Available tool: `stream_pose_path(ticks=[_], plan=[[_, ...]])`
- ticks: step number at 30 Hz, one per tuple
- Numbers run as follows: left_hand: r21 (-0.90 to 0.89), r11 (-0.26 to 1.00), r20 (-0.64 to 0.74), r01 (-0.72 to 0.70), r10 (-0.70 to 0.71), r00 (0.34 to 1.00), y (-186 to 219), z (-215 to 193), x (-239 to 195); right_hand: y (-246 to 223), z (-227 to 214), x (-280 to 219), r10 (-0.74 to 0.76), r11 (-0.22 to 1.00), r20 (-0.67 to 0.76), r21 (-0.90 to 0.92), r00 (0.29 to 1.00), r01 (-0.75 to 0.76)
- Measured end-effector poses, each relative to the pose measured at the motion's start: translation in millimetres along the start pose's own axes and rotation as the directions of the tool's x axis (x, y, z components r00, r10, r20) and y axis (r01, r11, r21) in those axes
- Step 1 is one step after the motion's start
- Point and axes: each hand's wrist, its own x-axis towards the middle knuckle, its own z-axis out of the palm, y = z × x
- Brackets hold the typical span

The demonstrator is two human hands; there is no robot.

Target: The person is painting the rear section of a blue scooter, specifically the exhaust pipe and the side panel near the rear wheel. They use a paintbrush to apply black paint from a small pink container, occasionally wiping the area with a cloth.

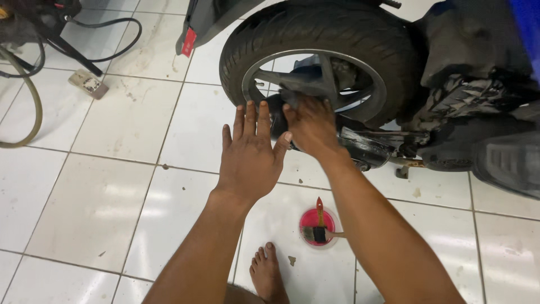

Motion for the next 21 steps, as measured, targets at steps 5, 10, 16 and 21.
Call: stream_pose_path(ticks=[5, 10, 16, 21], plan=[[-0.011, 1.0, -0.029, -0.015, 0.015, 0.999, 11.3, 0.4, 9.0, -59.1, -109.7, 30.9, -0.016, 0.926, 0.377, 0.354, 0.926, -0.128], [-0.032, 0.998, -0.065, -0.054, 0.052, 0.997, 20.1, -1.6, 7.0, -45.4, -137.8, -0.6, -0.014, 0.779, 0.326, 0.597, 0.945, -0.194], [-0.024, 0.994, -0.096, -0.108, 0.105, 0.99, 18.2, 5.5, 3.2, -8.3, -142.2, -66.6, 0.176, 0.862, 0.346, 0.399, 0.921, -0.314], [0.052, 0.996, -0.046, -0.076, 0.079, 0.996, 21.3, 7.5, 0.5, -6.3, -162.2, -95.1, 0.243, 0.897, 0.354, 0.273, 0.903, -0.348]])
